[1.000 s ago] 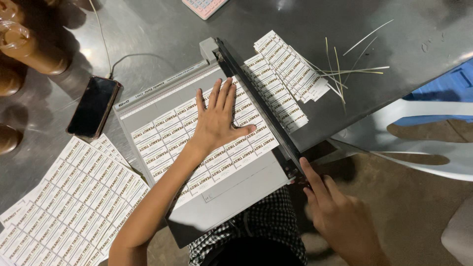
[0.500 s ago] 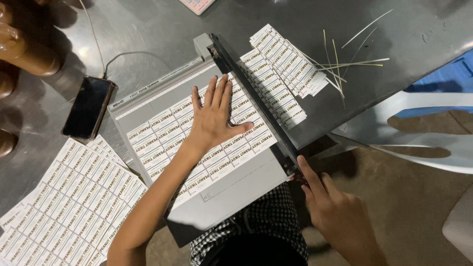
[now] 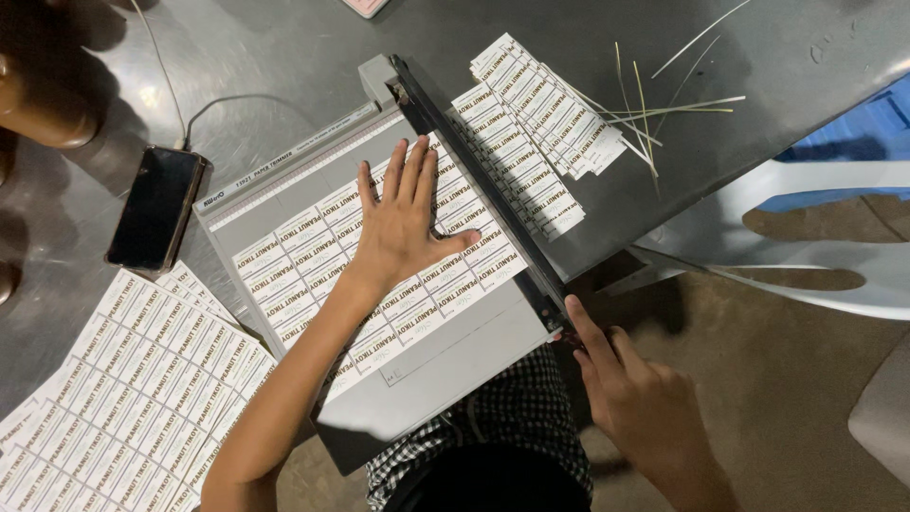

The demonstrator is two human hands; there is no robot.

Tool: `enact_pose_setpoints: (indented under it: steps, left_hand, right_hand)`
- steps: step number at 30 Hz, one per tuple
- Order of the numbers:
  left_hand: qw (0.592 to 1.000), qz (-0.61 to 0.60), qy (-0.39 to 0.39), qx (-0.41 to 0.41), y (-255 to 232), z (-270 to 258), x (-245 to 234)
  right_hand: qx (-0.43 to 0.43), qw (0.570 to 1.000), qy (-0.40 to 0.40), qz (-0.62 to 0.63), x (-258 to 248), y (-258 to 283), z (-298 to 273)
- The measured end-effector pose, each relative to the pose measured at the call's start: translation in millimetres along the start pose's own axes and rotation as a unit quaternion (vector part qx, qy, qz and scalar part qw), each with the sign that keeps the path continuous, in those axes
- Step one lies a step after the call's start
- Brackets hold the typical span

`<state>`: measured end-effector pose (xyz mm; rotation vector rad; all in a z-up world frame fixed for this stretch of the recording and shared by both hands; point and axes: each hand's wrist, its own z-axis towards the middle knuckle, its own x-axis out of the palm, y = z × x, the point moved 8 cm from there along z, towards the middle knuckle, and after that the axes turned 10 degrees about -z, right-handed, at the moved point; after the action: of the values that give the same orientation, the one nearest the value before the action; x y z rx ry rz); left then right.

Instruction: The person aligns sheets of printed labels on a paper trimmer and cuts them into smaller strips using the trimmer's blade. The cut strips are stacked on the table. The person repeats this process with multiple sheets.

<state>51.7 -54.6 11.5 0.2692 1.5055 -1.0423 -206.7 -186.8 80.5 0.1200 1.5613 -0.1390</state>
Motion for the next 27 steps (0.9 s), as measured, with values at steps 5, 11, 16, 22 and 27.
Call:
enact_pose_setpoints:
  steps: [5,11,16,22,27]
  left_hand:
    - [1.000,0.000,0.004,0.006,0.9,1.1,1.6]
    - [1.000,-0.001,0.005,0.002,1.0,1.1,1.1]
    - [1.000,0.000,-0.001,0.005,-0.4,0.8,-1.0]
    - [1.000,-0.001,-0.009,0.011,-2.2,-0.3,-4.3]
    - [1.000,-0.002,-0.007,0.012,-2.8,-0.7,-4.7]
  right_hand:
    - [0.004,0.999,0.031,0.012,12.3,-2.5,-1.4]
    - [-0.010,1.000,-0.005,0.003,12.5,-1.7,-3.1]
    - [0.001,1.000,0.019,-0.008,19.1,-3.5,-3.4]
    - [-0.001,1.000,0.001,0.007,17.0,-1.6,-2.2]
    - [-0.006,1.000,-0.028,-0.001,18.3,-2.2,-5.3]
